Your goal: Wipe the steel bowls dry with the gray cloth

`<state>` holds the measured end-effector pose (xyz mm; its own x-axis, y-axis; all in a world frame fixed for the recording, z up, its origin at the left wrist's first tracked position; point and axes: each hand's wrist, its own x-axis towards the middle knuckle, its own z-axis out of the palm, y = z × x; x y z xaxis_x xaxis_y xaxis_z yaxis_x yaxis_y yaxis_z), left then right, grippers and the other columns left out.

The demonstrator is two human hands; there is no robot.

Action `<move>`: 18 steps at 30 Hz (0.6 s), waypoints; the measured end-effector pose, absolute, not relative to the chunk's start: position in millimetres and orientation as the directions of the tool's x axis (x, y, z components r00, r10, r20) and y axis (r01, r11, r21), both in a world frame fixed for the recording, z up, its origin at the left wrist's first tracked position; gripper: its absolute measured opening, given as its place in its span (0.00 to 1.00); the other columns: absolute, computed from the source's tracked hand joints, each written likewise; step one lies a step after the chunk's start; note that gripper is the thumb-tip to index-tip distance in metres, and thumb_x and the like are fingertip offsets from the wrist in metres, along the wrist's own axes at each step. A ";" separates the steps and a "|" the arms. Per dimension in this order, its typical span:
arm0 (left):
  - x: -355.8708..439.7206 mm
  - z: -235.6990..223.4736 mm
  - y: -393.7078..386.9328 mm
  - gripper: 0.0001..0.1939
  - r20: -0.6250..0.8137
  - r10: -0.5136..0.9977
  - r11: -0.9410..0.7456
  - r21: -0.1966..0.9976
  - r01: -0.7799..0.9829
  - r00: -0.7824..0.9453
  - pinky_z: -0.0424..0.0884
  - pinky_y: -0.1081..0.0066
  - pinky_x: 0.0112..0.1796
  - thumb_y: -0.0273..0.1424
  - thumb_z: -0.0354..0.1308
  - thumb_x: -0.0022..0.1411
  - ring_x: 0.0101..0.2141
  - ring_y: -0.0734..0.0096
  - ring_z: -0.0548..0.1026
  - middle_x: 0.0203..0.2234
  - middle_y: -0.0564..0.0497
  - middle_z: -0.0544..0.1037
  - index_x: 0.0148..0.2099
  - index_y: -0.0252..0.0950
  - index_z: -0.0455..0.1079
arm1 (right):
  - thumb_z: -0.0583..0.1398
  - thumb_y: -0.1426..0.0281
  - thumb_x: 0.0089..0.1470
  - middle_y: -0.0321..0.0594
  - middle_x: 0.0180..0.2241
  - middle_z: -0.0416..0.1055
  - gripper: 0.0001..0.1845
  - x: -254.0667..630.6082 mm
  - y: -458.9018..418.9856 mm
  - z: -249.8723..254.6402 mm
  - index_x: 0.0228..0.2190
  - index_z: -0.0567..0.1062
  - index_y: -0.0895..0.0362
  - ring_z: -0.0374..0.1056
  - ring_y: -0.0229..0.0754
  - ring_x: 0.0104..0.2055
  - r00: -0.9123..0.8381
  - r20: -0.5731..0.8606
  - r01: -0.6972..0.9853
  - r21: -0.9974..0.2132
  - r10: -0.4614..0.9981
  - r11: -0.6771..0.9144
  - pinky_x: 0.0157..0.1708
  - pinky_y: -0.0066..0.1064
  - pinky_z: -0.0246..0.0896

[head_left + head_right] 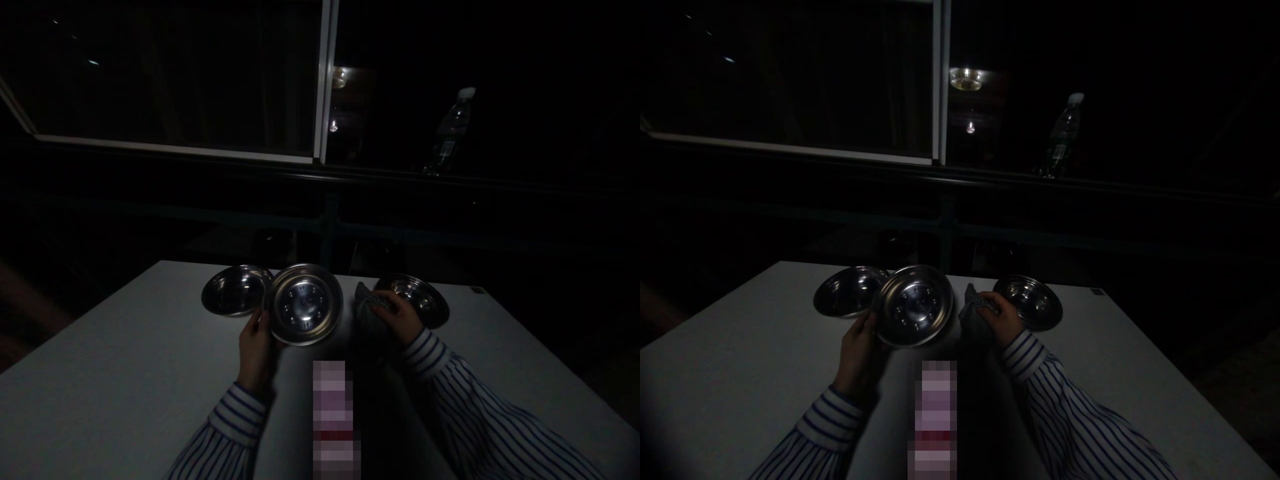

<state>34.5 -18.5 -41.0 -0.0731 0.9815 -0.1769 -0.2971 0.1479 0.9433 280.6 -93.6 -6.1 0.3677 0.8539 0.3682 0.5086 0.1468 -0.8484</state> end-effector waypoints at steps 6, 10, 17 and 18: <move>45.1 -35.5 -25.3 0.17 -0.265 0.964 0.255 0.920 -0.299 0.005 0.70 0.72 0.22 0.29 0.53 0.53 0.26 0.71 0.74 0.36 0.44 0.75 0.47 0.34 0.68 | 0.60 0.63 0.39 0.39 0.31 0.73 0.15 304.0 -135.4 -24.6 0.31 0.72 0.57 0.68 0.44 0.36 0.331 0.146 0.439 -0.898 0.932 -0.016 0.40 0.37 0.61; 53.7 -37.9 -30.8 0.16 -0.289 0.953 0.301 0.907 -0.296 0.085 0.70 0.72 0.21 0.28 0.54 0.53 0.23 0.73 0.73 0.31 0.45 0.75 0.46 0.32 0.67 | 0.58 0.64 0.40 0.42 0.32 0.73 0.15 313.6 -166.7 -47.6 0.32 0.71 0.59 0.68 0.45 0.36 0.249 0.035 0.445 -0.892 0.968 -0.082 0.40 0.39 0.62; 63.2 -38.7 -35.8 0.18 -0.312 0.942 0.334 0.911 -0.241 0.126 0.69 0.74 0.21 0.29 0.53 0.54 0.21 0.75 0.72 0.28 0.46 0.75 0.48 0.32 0.66 | 0.50 0.72 0.44 0.46 0.39 0.72 0.20 331.5 -211.3 -80.6 0.41 0.70 0.60 0.67 0.46 0.43 0.276 0.034 0.703 -0.689 0.961 -0.177 0.46 0.41 0.59; 64.3 -38.4 -36.2 0.18 -0.312 0.941 0.336 0.913 -0.233 0.135 0.69 0.75 0.20 0.29 0.53 0.54 0.20 0.76 0.71 0.26 0.47 0.75 0.48 0.32 0.66 | 0.51 0.73 0.42 0.47 0.41 0.71 0.22 336.4 -214.9 -80.3 0.42 0.70 0.61 0.66 0.47 0.45 0.278 0.027 0.741 -0.642 0.960 -0.197 0.47 0.42 0.58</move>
